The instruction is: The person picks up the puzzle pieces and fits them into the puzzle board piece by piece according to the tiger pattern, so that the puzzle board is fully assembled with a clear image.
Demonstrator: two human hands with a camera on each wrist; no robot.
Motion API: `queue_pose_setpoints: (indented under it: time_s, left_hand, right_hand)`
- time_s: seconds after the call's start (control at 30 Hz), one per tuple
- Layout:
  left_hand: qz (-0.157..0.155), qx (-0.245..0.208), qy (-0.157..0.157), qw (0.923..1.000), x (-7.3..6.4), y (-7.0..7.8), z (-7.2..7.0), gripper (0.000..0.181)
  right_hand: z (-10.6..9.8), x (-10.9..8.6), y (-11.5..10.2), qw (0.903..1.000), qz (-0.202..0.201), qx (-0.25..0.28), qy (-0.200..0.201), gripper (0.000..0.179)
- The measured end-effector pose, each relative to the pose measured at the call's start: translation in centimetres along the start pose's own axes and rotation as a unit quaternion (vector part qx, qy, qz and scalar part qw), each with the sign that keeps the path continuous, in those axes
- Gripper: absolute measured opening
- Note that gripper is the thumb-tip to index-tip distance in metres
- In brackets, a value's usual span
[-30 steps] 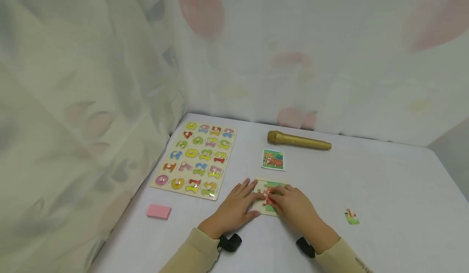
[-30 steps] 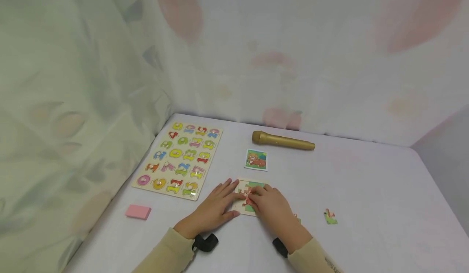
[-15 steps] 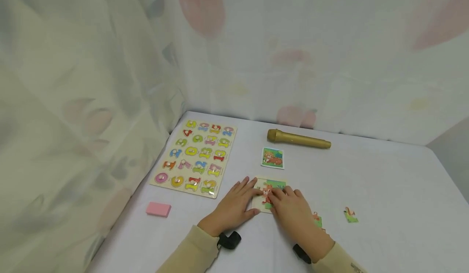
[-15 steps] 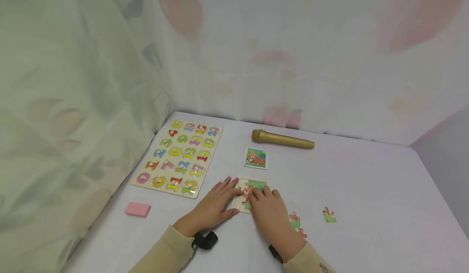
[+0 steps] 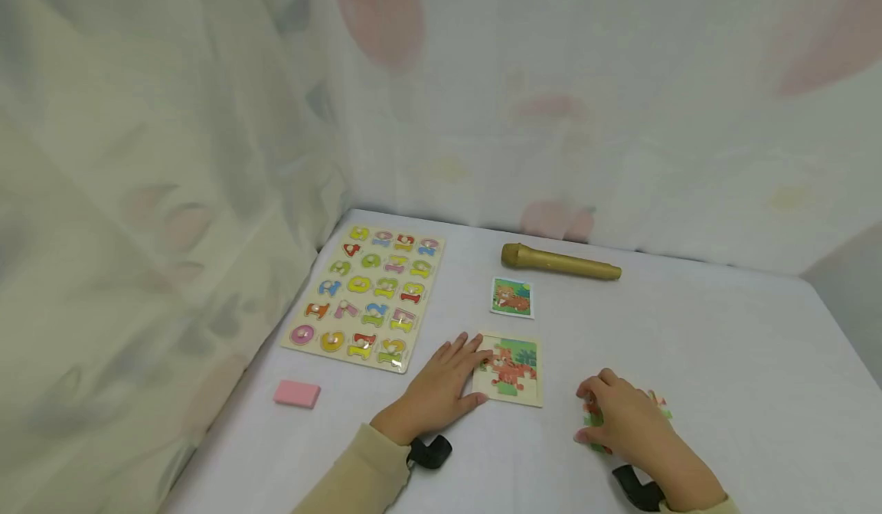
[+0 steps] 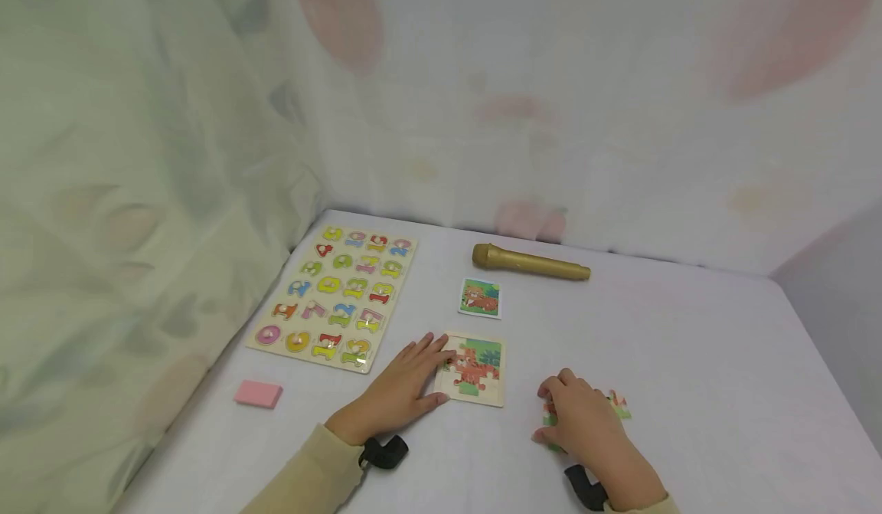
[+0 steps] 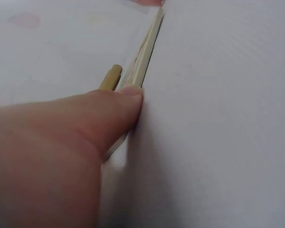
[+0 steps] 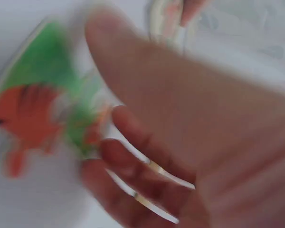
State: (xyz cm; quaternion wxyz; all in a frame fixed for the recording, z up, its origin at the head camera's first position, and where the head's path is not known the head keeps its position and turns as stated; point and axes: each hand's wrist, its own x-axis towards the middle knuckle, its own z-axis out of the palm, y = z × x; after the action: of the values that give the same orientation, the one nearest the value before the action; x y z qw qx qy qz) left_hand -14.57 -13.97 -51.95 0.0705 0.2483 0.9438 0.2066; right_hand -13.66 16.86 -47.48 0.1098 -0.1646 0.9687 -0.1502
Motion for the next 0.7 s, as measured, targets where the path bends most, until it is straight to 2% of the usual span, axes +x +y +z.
queue_pose_setpoints:
  time_s: [0.07, 0.17, 0.2, 0.33, 0.43, 0.57, 0.7]
  left_hand:
    - [-0.002, 0.003, 0.002, 1.0000, 0.0, -0.1, -0.1, 0.069]
    - [-0.004, 0.002, 0.002, 1.0000, -0.1, -0.2, -0.2, 0.069]
    - [-0.003, 0.000, 0.002, 1.0000, -0.1, -0.3, -0.2, 0.069]
    - [0.001, -0.003, 0.001, 1.0000, 0.0, -0.2, 0.0, 0.069]
    - [0.003, -0.003, 0.001, 1.0000, 0.0, -0.2, 0.1, 0.069]
    - [0.004, -0.001, 0.000, 1.0000, 0.0, -0.1, 0.0, 0.068]
    - [0.011, 0.003, 0.004, 0.9999, 0.1, -0.2, 0.0, 0.067]
  right_hand:
    - [0.1, -0.3, 0.7, 0.9970, 0.026, 0.063, -0.038, 0.036]
    - [0.6, -0.6, 1.1, 0.9876, 0.047, 0.141, -0.050, 0.031]
    - [0.7, -0.7, 1.2, 0.9862, 0.051, 0.151, -0.046, 0.030]
    - [0.7, -1.4, 1.6, 0.9901, 0.068, 0.119, -0.028, 0.040]
    - [0.9, -2.1, 1.7, 0.9870, 0.088, 0.131, -0.030, 0.042]
    - [1.2, -2.6, 1.8, 0.9757, 0.078, 0.202, -0.033, 0.031]
    - [0.2, -2.1, 1.7, 0.9604, 0.056, 0.273, -0.017, 0.017]
